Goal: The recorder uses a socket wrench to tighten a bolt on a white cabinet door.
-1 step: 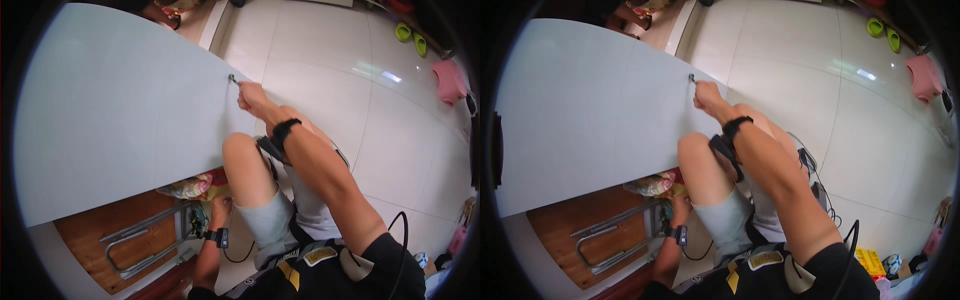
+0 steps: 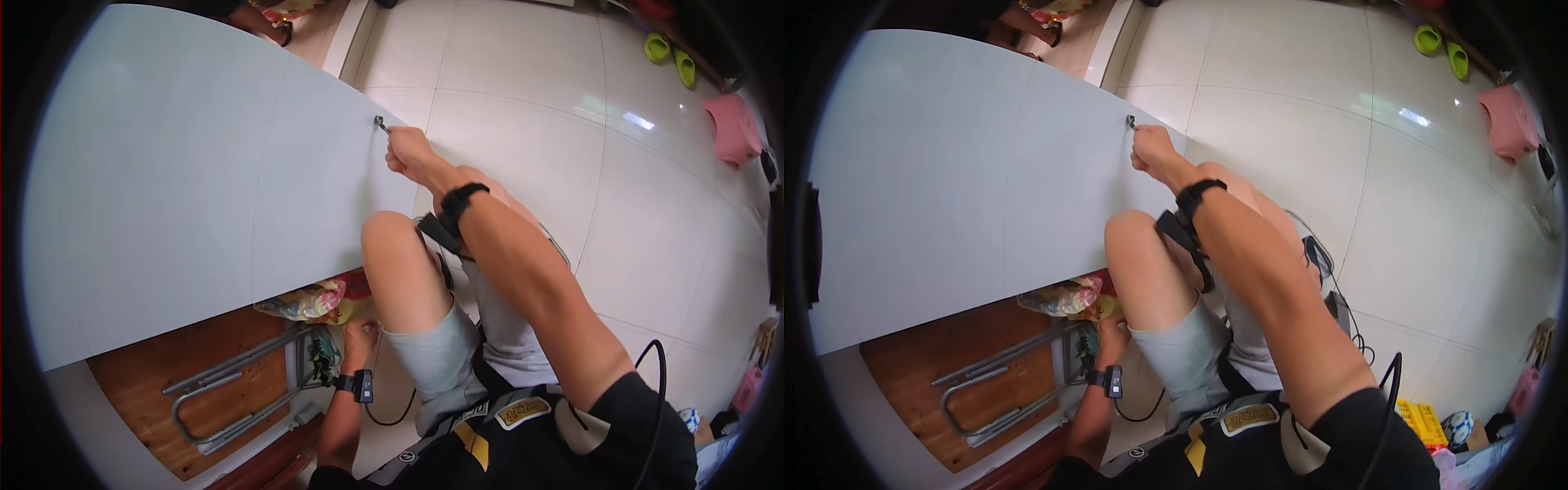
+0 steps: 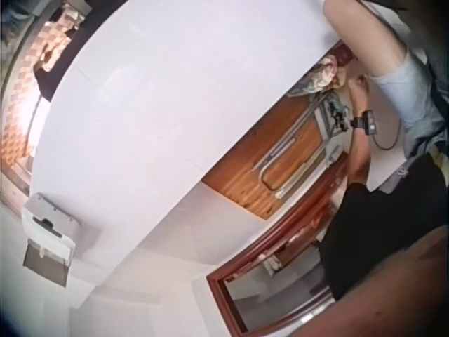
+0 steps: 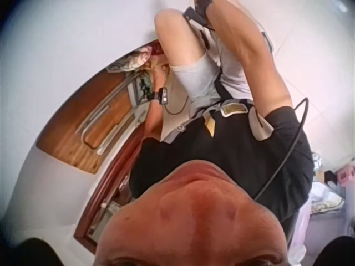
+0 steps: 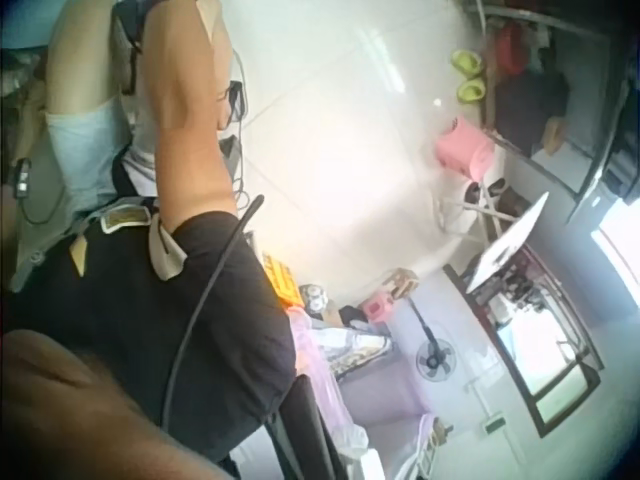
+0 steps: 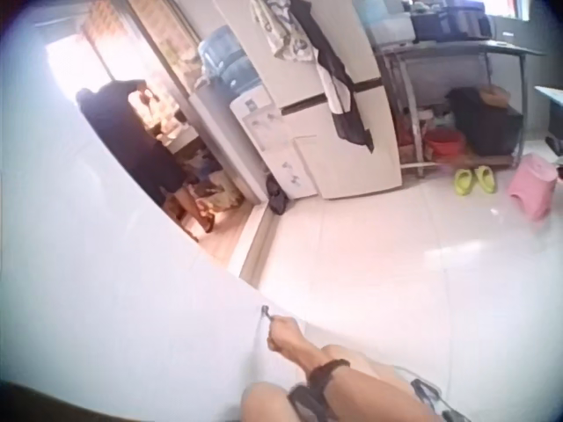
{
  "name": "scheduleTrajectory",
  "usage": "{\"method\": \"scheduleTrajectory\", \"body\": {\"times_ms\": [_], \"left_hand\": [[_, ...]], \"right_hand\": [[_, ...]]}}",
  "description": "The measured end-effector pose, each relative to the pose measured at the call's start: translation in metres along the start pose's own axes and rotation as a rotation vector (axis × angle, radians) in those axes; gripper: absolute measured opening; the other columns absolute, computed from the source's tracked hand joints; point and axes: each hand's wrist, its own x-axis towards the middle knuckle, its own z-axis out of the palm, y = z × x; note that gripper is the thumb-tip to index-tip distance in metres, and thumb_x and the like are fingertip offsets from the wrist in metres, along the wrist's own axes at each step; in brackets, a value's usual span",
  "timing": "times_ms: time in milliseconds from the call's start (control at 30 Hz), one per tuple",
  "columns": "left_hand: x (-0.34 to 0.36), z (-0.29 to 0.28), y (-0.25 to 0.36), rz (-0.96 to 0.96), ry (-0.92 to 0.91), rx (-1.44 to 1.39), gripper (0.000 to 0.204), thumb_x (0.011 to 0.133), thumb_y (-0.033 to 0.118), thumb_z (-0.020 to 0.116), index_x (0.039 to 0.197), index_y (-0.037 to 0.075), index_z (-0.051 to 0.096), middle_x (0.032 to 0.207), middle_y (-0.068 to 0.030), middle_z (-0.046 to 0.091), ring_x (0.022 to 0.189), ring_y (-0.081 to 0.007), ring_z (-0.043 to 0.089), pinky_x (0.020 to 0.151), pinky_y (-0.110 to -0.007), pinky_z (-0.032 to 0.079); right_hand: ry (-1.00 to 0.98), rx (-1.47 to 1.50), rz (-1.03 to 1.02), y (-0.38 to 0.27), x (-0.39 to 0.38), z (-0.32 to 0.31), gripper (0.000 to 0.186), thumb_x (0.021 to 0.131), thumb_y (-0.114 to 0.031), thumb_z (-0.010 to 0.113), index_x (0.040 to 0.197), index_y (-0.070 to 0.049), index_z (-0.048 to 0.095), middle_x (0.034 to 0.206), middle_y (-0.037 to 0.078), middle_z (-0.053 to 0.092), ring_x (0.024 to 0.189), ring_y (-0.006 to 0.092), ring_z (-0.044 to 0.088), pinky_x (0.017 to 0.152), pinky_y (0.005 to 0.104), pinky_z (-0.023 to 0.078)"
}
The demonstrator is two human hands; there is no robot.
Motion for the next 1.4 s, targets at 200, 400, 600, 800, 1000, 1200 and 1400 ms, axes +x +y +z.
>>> {"method": "scheduleTrajectory", "body": {"times_ms": [200, 400, 600, 800, 1000, 1200, 1400], "left_hand": [[-0.042, 0.010, -0.020, -0.161, 0.051, -0.064, 0.014, 0.077, 0.006, 0.070, 0.088, 0.000, 0.076, 0.086, -0.0216, 0.072, 0.083, -0.0359, 0.072, 0.077, -0.039, 0.056], [-0.075, 0.045, -0.013, -0.255, 0.043, -0.085, 0.013, 0.077, 0.006, 0.071, 0.088, 0.002, 0.076, 0.086, -0.0211, 0.072, 0.083, -0.0353, 0.072, 0.078, -0.039, 0.057], [-0.083, 0.065, -0.009, -0.230, -0.031, -0.127, 0.015, 0.078, 0.007, 0.071, 0.091, 0.003, 0.076, 0.088, -0.0186, 0.073, 0.083, -0.0327, 0.073, 0.077, -0.038, 0.057], [-0.069, 0.063, -0.004, -0.260, 0.010, -0.201, 0.013, 0.080, 0.008, 0.070, 0.091, 0.003, 0.076, 0.088, -0.0186, 0.073, 0.084, -0.0321, 0.073, 0.076, -0.038, 0.057], [-0.019, 0.030, 0.010, 0.068, 0.276, -0.111, 0.008, 0.076, 0.001, 0.071, 0.084, 0.002, 0.072, 0.087, -0.0174, 0.071, 0.084, -0.0360, 0.068, 0.076, -0.042, 0.054], [0.074, -0.050, 0.066, 0.455, 0.583, -0.023, 0.013, 0.078, -0.007, 0.061, 0.087, 0.000, 0.068, 0.087, -0.0168, 0.066, 0.084, -0.0366, 0.061, 0.076, -0.044, 0.050], [0.184, -0.074, 0.106, 0.696, 0.640, 0.308, 0.004, 0.080, -0.001, 0.061, 0.082, 0.001, 0.064, 0.089, -0.0111, 0.064, 0.090, -0.0293, 0.061, 0.076, -0.039, 0.054]], "right_hand": [[-0.086, -0.094, 0.013, -0.006, -0.006, 0.007, 0.046, 0.094, 0.003, 0.041, 0.140, 0.004, 0.043, 0.071, -0.001, 0.036, 0.055, 0.0095, 0.031, 0.045, 0.0248, 0.025], [-0.206, -0.104, 0.038, 0.004, -0.036, 0.009, 0.014, 0.095, 0.000, 0.038, 0.084, -0.002, 0.047, 0.066, 0.000, 0.035, 0.053, 0.0104, 0.031, 0.043, 0.0271, 0.021], [-0.287, -0.218, 0.196, -0.005, -0.042, 0.006, 0.048, 0.096, 0.001, 0.039, 0.143, 0.008, 0.037, 0.068, -0.004, 0.032, 0.053, 0.0054, 0.027, 0.042, 0.0206, 0.019], [-0.213, -0.303, 0.335, -0.001, -0.037, 0.006, 0.039, 0.101, -0.002, 0.038, 0.138, 0.009, 0.042, 0.068, -0.005, 0.030, 0.053, 0.0039, 0.025, 0.041, 0.0195, 0.017], [-0.188, -0.322, 0.448, 0.003, -0.035, 0.010, 0.033, 0.101, -0.003, 0.038, 0.131, 0.009, 0.046, 0.068, -0.006, 0.030, 0.052, 0.0027, 0.025, 0.039, 0.0189, 0.016], [-0.219, -0.339, 0.482, 0.006, -0.030, 0.004, 0.034, 0.102, -0.004, 0.035, 0.132, 0.011, 0.043, 0.067, -0.007, 0.030, 0.050, 0.0007, 0.025, 0.037, 0.0167, 0.017], [-0.249, -0.359, 0.551, 0.007, -0.024, 0.002, 0.035, 0.102, -0.004, 0.032, 0.134, 0.008, 0.044, 0.065, -0.009, 0.029, 0.049, -0.0002, 0.023, 0.036, 0.0158, 0.018]]}}
